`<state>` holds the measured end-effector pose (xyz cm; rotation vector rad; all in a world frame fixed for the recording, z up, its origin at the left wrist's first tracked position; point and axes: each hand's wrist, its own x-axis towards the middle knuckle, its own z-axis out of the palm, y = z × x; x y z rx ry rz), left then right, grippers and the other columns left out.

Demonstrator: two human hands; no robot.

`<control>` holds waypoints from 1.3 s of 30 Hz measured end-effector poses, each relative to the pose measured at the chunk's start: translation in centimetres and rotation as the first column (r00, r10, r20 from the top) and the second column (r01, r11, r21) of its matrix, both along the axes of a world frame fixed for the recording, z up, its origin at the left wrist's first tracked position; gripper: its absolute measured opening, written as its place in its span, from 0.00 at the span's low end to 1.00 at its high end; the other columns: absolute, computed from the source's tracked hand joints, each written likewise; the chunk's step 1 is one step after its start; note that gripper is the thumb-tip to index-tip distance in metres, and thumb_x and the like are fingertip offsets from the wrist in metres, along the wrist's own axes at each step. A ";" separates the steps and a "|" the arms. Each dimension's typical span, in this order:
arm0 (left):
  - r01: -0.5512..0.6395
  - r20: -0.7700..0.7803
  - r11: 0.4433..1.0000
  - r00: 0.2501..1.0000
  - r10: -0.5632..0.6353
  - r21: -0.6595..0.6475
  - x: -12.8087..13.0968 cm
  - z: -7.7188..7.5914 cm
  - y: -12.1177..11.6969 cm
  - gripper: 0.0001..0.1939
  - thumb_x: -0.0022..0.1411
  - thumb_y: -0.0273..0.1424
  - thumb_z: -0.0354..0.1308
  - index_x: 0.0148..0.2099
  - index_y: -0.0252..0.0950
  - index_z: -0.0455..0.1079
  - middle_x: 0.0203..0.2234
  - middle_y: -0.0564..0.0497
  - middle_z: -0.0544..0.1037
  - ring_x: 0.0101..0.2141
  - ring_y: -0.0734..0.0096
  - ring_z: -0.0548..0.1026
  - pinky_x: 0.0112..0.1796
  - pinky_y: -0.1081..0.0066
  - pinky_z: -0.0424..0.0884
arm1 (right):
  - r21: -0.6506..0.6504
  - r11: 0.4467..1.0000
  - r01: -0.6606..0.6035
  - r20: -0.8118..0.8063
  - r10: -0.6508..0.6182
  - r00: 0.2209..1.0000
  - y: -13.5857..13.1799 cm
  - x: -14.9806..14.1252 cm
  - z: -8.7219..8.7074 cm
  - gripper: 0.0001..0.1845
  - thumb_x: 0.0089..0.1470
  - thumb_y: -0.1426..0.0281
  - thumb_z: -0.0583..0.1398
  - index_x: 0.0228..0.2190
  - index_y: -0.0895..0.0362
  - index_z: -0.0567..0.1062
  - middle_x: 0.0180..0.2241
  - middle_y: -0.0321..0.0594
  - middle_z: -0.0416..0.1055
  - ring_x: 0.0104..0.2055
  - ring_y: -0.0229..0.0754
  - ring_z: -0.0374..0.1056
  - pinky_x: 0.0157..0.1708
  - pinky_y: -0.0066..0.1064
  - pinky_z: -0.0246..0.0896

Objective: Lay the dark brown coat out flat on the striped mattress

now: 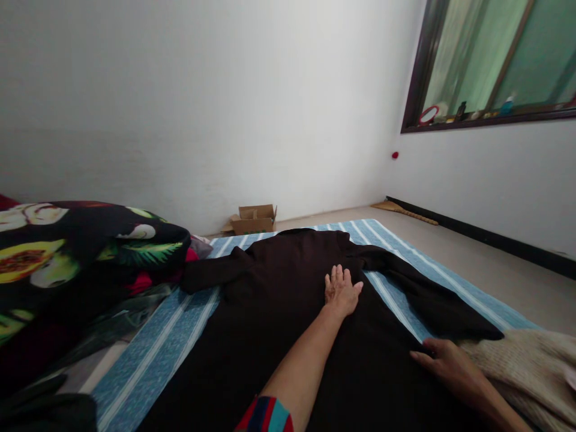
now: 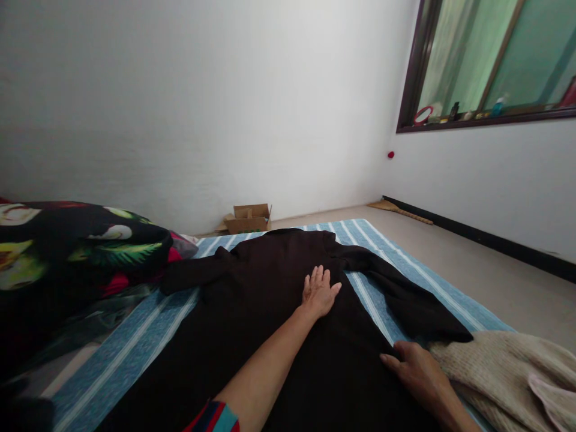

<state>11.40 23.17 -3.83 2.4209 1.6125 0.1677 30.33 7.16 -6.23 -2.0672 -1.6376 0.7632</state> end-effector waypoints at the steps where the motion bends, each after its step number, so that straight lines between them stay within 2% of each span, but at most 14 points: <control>1: 0.007 -0.004 1.000 1.000 -0.007 -0.009 0.2 -0.1 0.4 0.38 0.62 0.50 0.28 0.66 0.30 0.43 0.65 0.42 0.40 0.63 0.59 0.35 0.59 0.54 0.36 | 0.009 1.000 0.005 0.001 -0.005 1.000 -0.1 0.0 0.0 0.17 0.49 0.56 0.55 0.19 0.56 0.69 0.19 0.36 0.69 0.24 0.40 0.66 0.22 0.27 0.51; 4: 0.041 -0.020 0.998 0.999 -0.042 -0.045 0.7 -0.7 1.0 0.40 0.59 0.53 0.32 0.65 0.31 0.46 0.64 0.43 0.44 0.63 0.58 0.37 0.59 0.53 0.37 | 0.029 1.000 -0.006 -0.002 0.006 1.000 -0.2 0.0 -0.2 0.17 0.49 0.56 0.54 0.19 0.55 0.68 0.20 0.36 0.70 0.24 0.40 0.66 0.23 0.27 0.51; 9: 0.031 -0.009 0.999 0.999 -0.032 -0.018 1.2 -1.2 1.1 0.41 0.59 0.54 0.30 0.65 0.30 0.45 0.65 0.42 0.40 0.63 0.58 0.34 0.59 0.53 0.35 | 0.000 1.000 -0.015 -0.019 0.015 1.000 -0.2 0.2 -0.7 0.17 0.49 0.56 0.54 0.19 0.55 0.68 0.20 0.36 0.71 0.25 0.42 0.67 0.23 0.28 0.52; 13: 0.037 -0.013 0.998 0.999 -0.038 -0.053 1.7 -1.2 1.0 0.42 0.59 0.54 0.33 0.65 0.26 0.46 0.64 0.39 0.43 0.63 0.56 0.36 0.59 0.53 0.36 | -0.040 0.999 -0.032 -0.080 0.029 0.996 -0.3 0.4 -0.9 0.18 0.50 0.54 0.53 0.23 0.54 0.71 0.24 0.37 0.74 0.28 0.44 0.70 0.26 0.29 0.55; 16: 0.034 0.002 0.998 0.999 -0.033 -0.049 1.6 -0.9 1.3 0.40 0.61 0.52 0.30 0.64 0.28 0.49 0.64 0.40 0.47 0.63 0.58 0.41 0.59 0.55 0.40 | -0.071 0.997 -0.042 -0.080 0.037 0.996 -0.5 0.8 -1.2 0.20 0.50 0.52 0.52 0.25 0.54 0.72 0.26 0.38 0.75 0.30 0.45 0.70 0.28 0.29 0.57; 20: -0.005 0.004 1.000 1.000 0.005 -0.011 -0.6 0.3 3.0 0.35 0.63 0.50 0.30 0.62 0.32 0.52 0.63 0.44 0.50 0.63 0.62 0.44 0.59 0.59 0.43 | -0.144 0.985 -0.098 -0.134 0.078 0.988 -0.5 1.4 -2.1 0.23 0.50 0.48 0.50 0.27 0.53 0.73 0.28 0.39 0.75 0.31 0.45 0.71 0.29 0.29 0.59; 24: -0.126 -0.032 0.992 0.992 0.126 0.019 -4.4 1.3 5.0 0.35 0.64 0.47 0.30 0.62 0.28 0.51 0.63 0.39 0.47 0.63 0.56 0.42 0.58 0.56 0.42 | -0.109 0.992 -0.057 -0.105 0.045 0.993 -0.7 1.4 -2.6 0.23 0.49 0.49 0.50 0.27 0.53 0.74 0.27 0.40 0.75 0.31 0.45 0.71 0.29 0.30 0.60; 27: -0.178 -0.072 0.984 0.981 0.179 0.018 -6.9 0.9 5.7 0.37 0.63 0.48 0.31 0.63 0.26 0.49 0.63 0.37 0.46 0.63 0.53 0.40 0.58 0.53 0.40 | -0.104 0.994 -0.030 -0.114 0.018 0.993 -0.7 1.4 -2.4 0.22 0.49 0.50 0.51 0.27 0.53 0.75 0.28 0.39 0.76 0.31 0.45 0.72 0.30 0.29 0.61; 30: -0.165 -0.107 0.986 0.980 0.166 0.019 -7.9 0.1 5.9 0.37 0.61 0.50 0.34 0.63 0.29 0.50 0.64 0.39 0.46 0.63 0.56 0.39 0.59 0.54 0.38 | -0.130 0.991 -0.034 -0.141 0.015 0.990 -0.5 1.3 -1.7 0.22 0.49 0.50 0.52 0.28 0.53 0.75 0.29 0.38 0.76 0.33 0.45 0.72 0.30 0.27 0.61; 32: -0.164 -0.122 0.986 0.979 0.166 0.025 -7.8 -0.2 5.9 0.37 0.61 0.50 0.35 0.64 0.29 0.50 0.63 0.39 0.47 0.63 0.55 0.40 0.59 0.53 0.37 | -0.136 0.990 -0.045 -0.149 0.025 0.988 -0.5 1.0 -1.3 0.21 0.49 0.51 0.53 0.28 0.54 0.75 0.29 0.38 0.76 0.33 0.45 0.72 0.30 0.27 0.60; 35: -0.148 -0.126 0.988 0.980 0.151 0.035 -6.7 -0.1 5.6 0.36 0.62 0.49 0.35 0.63 0.29 0.50 0.63 0.37 0.47 0.63 0.53 0.40 0.58 0.51 0.38 | -0.072 0.997 -0.023 -0.097 0.016 0.995 -0.5 0.5 -0.6 0.19 0.50 0.53 0.53 0.26 0.54 0.73 0.26 0.38 0.75 0.30 0.44 0.71 0.28 0.28 0.58; 39: -0.037 -0.101 0.998 0.994 0.042 0.049 -4.3 -0.1 4.8 0.34 0.63 0.48 0.33 0.65 0.33 0.47 0.64 0.42 0.43 0.63 0.59 0.38 0.59 0.55 0.38 | -0.060 0.998 -0.028 -0.072 0.023 0.997 -0.5 0.1 0.0 0.18 0.51 0.55 0.52 0.24 0.55 0.71 0.24 0.37 0.73 0.29 0.43 0.69 0.27 0.28 0.55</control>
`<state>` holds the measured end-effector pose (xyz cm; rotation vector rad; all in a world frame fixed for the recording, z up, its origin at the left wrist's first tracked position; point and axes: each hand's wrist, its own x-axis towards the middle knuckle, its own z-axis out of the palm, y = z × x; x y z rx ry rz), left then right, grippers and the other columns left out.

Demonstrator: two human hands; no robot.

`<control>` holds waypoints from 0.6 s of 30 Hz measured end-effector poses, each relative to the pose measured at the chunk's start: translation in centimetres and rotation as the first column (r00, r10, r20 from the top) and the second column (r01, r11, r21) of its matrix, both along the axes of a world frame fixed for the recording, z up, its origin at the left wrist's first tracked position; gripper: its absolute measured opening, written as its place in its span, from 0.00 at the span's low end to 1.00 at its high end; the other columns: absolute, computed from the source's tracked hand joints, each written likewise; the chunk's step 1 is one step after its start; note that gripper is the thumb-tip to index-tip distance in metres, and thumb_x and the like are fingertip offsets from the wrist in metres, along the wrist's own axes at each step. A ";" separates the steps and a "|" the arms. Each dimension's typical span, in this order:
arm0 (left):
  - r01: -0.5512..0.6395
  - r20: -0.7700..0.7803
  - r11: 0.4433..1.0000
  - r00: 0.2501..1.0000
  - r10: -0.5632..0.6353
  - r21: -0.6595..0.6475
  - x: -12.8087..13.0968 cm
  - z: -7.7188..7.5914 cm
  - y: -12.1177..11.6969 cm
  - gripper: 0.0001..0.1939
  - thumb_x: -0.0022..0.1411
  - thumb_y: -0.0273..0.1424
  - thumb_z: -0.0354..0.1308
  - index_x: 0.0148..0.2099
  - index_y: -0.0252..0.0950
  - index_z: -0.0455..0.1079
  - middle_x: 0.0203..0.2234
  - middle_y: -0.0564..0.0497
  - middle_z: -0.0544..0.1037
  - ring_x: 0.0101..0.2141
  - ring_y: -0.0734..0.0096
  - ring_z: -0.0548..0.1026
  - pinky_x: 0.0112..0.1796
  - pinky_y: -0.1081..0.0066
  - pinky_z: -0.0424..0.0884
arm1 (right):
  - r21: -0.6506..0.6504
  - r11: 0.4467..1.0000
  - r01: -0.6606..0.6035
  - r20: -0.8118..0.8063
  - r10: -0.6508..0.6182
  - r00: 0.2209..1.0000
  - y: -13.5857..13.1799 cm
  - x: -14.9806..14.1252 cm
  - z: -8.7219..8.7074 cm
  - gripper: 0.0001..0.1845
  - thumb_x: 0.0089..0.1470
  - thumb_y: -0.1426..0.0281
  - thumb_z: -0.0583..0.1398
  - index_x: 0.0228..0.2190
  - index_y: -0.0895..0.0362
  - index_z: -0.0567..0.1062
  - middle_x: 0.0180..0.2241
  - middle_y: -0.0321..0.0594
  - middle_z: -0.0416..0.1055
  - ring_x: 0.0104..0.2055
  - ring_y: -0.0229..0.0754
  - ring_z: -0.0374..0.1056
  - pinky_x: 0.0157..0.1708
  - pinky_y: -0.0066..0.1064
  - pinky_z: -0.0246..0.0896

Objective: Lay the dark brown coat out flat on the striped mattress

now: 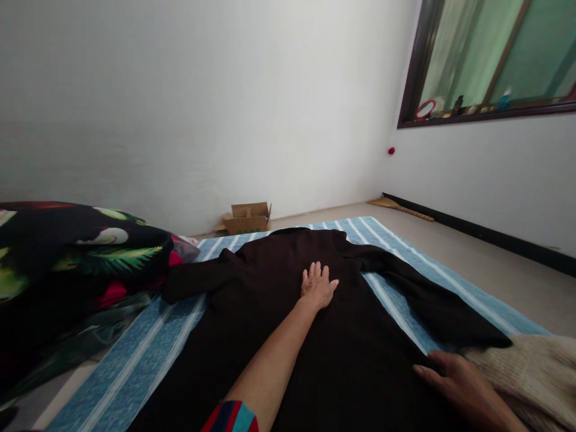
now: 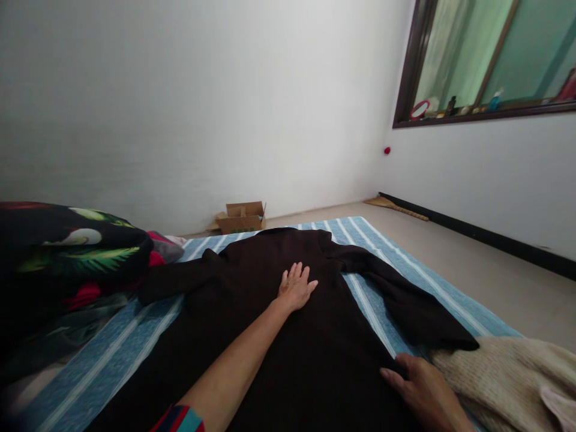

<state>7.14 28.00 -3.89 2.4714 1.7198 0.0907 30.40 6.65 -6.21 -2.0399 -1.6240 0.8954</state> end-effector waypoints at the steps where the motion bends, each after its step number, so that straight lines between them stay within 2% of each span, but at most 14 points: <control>1: 0.031 0.005 1.000 1.000 -0.031 -0.003 0.6 -0.1 -0.2 0.34 0.63 0.48 0.33 0.65 0.35 0.46 0.65 0.44 0.43 0.63 0.61 0.38 0.59 0.56 0.39 | -0.015 1.000 -0.007 -0.008 0.007 1.000 0.0 0.0 0.1 0.18 0.51 0.55 0.52 0.24 0.55 0.71 0.25 0.37 0.74 0.29 0.43 0.69 0.27 0.28 0.55; 4: 0.092 0.010 0.995 0.996 -0.092 -0.031 2.0 -0.7 -0.5 0.33 0.63 0.48 0.33 0.65 0.37 0.46 0.65 0.47 0.43 0.63 0.62 0.38 0.59 0.55 0.40 | -0.037 0.999 -0.017 -0.006 0.017 1.000 -0.1 -0.2 0.7 0.17 0.51 0.56 0.53 0.25 0.55 0.72 0.26 0.38 0.74 0.31 0.44 0.70 0.27 0.29 0.55; 7: 0.106 0.005 0.993 0.994 -0.106 -0.049 2.4 -1.2 -0.3 0.34 0.62 0.49 0.34 0.65 0.37 0.47 0.65 0.45 0.43 0.63 0.59 0.39 0.58 0.51 0.40 | 0.000 0.998 0.065 0.136 -0.065 0.989 -0.3 -0.7 2.1 0.17 0.52 0.55 0.52 0.27 0.53 0.73 0.24 0.38 0.73 0.29 0.45 0.70 0.27 0.31 0.55; 9: 0.111 0.003 0.993 0.994 -0.111 -0.048 2.3 -1.4 -0.1 0.34 0.62 0.50 0.34 0.65 0.38 0.47 0.65 0.45 0.42 0.63 0.57 0.38 0.58 0.50 0.40 | 0.069 0.983 0.169 0.276 -0.181 0.944 -0.3 -0.8 3.4 0.18 0.53 0.55 0.50 0.32 0.53 0.73 0.26 0.39 0.73 0.29 0.46 0.70 0.28 0.33 0.56; 12: 0.124 0.005 0.991 0.992 -0.124 -0.042 2.1 -1.4 0.0 0.34 0.62 0.50 0.33 0.65 0.40 0.47 0.65 0.46 0.41 0.63 0.57 0.37 0.58 0.50 0.40 | 0.183 0.955 0.232 0.427 -0.290 0.856 0.7 -0.3 5.3 0.21 0.54 0.56 0.50 0.43 0.54 0.71 0.38 0.44 0.72 0.39 0.49 0.69 0.34 0.36 0.59; 15: 0.132 0.012 0.990 0.991 -0.131 -0.040 2.1 -1.3 -0.2 0.34 0.62 0.51 0.32 0.65 0.41 0.46 0.65 0.46 0.41 0.63 0.57 0.37 0.58 0.49 0.39 | 0.182 0.970 0.159 0.569 -0.236 0.788 2.7 0.8 6.0 0.24 0.51 0.62 0.55 0.50 0.57 0.67 0.46 0.47 0.66 0.49 0.52 0.63 0.40 0.38 0.60; 18: 0.138 0.021 0.989 0.990 -0.137 -0.048 2.1 -1.1 -0.3 0.35 0.62 0.51 0.32 0.65 0.40 0.46 0.65 0.47 0.41 0.63 0.58 0.36 0.58 0.49 0.38 | 0.130 0.982 0.135 0.663 -0.187 0.725 4.6 1.5 5.4 0.25 0.48 0.72 0.55 0.50 0.57 0.67 0.46 0.49 0.65 0.50 0.54 0.61 0.40 0.39 0.60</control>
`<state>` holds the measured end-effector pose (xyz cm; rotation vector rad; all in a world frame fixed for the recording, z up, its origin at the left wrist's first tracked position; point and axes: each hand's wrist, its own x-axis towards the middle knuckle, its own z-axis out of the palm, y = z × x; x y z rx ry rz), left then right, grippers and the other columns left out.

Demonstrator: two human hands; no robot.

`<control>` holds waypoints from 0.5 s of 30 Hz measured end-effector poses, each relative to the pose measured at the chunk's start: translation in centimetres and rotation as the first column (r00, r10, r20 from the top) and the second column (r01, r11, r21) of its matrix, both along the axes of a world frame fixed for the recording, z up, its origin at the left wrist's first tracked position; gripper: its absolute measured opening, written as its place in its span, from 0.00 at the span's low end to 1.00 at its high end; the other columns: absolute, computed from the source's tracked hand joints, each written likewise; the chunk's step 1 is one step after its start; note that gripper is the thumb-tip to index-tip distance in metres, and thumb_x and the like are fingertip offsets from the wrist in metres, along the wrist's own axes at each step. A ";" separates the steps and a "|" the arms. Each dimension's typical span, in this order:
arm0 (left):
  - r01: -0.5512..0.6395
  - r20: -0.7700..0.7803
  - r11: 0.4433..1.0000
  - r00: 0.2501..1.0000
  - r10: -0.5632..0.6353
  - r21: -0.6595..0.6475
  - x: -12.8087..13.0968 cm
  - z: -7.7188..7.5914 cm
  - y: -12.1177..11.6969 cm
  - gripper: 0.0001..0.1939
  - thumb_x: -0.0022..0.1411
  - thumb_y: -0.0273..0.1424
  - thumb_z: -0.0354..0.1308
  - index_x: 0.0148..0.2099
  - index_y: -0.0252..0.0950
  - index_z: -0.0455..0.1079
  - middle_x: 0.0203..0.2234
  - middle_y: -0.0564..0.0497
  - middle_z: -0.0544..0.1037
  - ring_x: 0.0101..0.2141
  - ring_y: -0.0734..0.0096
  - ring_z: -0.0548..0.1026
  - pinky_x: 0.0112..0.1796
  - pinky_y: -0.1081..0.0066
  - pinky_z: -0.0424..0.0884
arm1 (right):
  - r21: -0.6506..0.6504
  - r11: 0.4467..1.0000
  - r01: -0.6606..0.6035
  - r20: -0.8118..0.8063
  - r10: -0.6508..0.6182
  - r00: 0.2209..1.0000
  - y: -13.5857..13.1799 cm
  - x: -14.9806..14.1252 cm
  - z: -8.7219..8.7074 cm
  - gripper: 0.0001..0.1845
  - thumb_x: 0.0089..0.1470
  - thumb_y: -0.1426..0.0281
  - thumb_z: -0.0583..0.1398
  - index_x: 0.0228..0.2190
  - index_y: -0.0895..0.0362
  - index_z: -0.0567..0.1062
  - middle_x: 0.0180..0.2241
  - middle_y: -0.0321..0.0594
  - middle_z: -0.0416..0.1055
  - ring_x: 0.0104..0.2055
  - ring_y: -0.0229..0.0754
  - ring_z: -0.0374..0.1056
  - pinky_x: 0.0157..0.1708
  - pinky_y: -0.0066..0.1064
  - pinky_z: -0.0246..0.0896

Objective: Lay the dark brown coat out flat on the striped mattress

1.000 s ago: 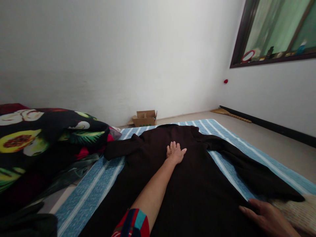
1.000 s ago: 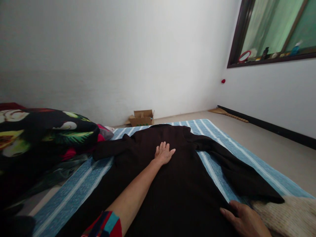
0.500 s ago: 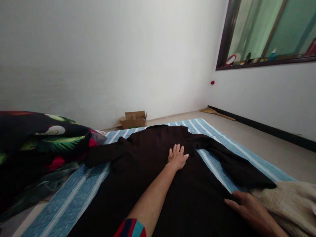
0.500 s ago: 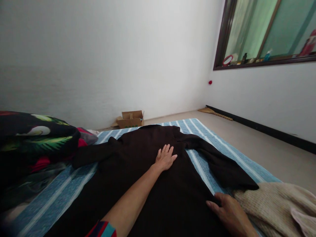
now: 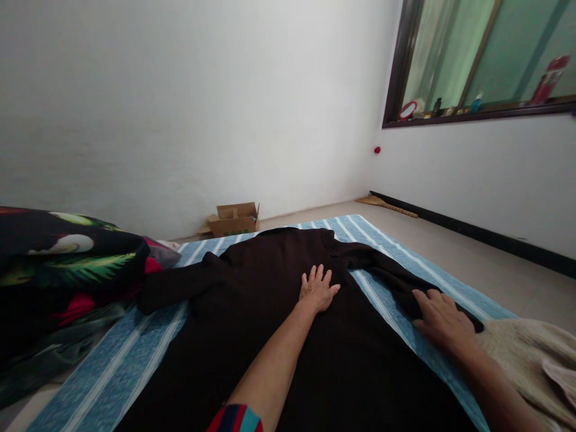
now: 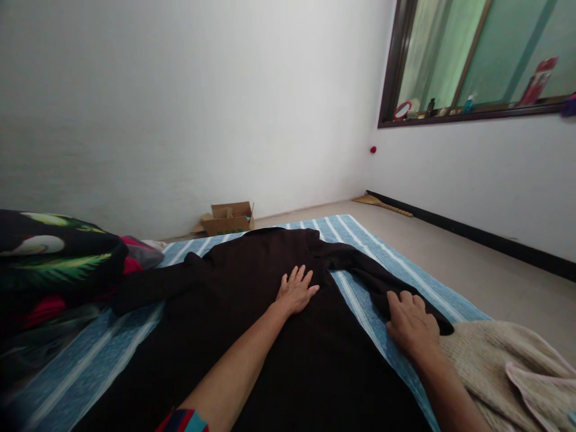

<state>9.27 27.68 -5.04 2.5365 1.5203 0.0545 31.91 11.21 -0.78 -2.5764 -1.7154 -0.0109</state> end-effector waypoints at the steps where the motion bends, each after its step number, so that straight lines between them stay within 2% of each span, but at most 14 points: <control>1: 0.001 0.002 1.000 1.000 -0.001 -0.006 0.0 0.1 0.0 0.35 0.61 0.51 0.32 0.65 0.40 0.46 0.65 0.48 0.41 0.63 0.58 0.36 0.58 0.49 0.38 | -0.030 1.000 0.005 0.008 -0.005 1.000 0.4 0.1 -0.3 0.22 0.48 0.74 0.54 0.48 0.58 0.69 0.45 0.49 0.66 0.49 0.53 0.62 0.39 0.39 0.60; 3: 0.001 0.003 1.000 1.000 -0.001 -0.023 0.1 0.1 0.0 0.36 0.61 0.52 0.33 0.65 0.39 0.46 0.65 0.48 0.41 0.63 0.58 0.36 0.58 0.48 0.38 | -0.080 0.996 0.026 -0.011 -0.027 1.000 0.9 0.4 -0.8 0.16 0.49 0.77 0.52 0.39 0.60 0.73 0.41 0.50 0.69 0.45 0.53 0.65 0.37 0.39 0.59; 5: -0.004 0.005 0.999 1.000 0.004 -0.039 0.3 0.2 0.1 0.37 0.60 0.53 0.34 0.65 0.38 0.46 0.65 0.47 0.40 0.63 0.56 0.36 0.58 0.47 0.38 | -0.086 0.995 0.056 -0.036 -0.059 0.998 0.9 0.6 -0.7 0.16 0.51 0.78 0.48 0.33 0.61 0.75 0.37 0.51 0.71 0.42 0.53 0.67 0.36 0.38 0.59; 7: -0.014 0.010 0.999 1.000 0.015 -0.052 0.5 0.3 0.1 0.37 0.60 0.53 0.35 0.65 0.37 0.47 0.65 0.46 0.40 0.63 0.54 0.36 0.57 0.46 0.37 | -0.055 0.994 0.091 -0.054 -0.094 0.994 0.6 0.8 0.0 0.18 0.53 0.77 0.45 0.33 0.60 0.74 0.37 0.51 0.72 0.41 0.52 0.68 0.35 0.37 0.58; 11: -0.022 0.041 0.998 0.999 0.025 -0.057 0.9 0.5 -0.2 0.36 0.61 0.51 0.36 0.64 0.33 0.48 0.65 0.43 0.42 0.63 0.55 0.37 0.58 0.48 0.37 | 0.137 0.975 0.174 -0.102 -0.161 0.982 0.1 0.6 2.6 0.20 0.56 0.69 0.45 0.41 0.55 0.73 0.36 0.47 0.73 0.39 0.51 0.69 0.31 0.34 0.56; 15: -0.017 0.110 0.999 0.994 0.022 -0.045 1.5 0.8 -0.6 0.37 0.61 0.49 0.36 0.65 0.29 0.45 0.64 0.41 0.47 0.63 0.60 0.41 0.59 0.56 0.41 | 0.323 0.928 0.183 -0.158 -0.138 0.978 0.1 -0.7 4.6 0.19 0.57 0.65 0.46 0.42 0.50 0.73 0.32 0.41 0.74 0.35 0.48 0.69 0.30 0.32 0.55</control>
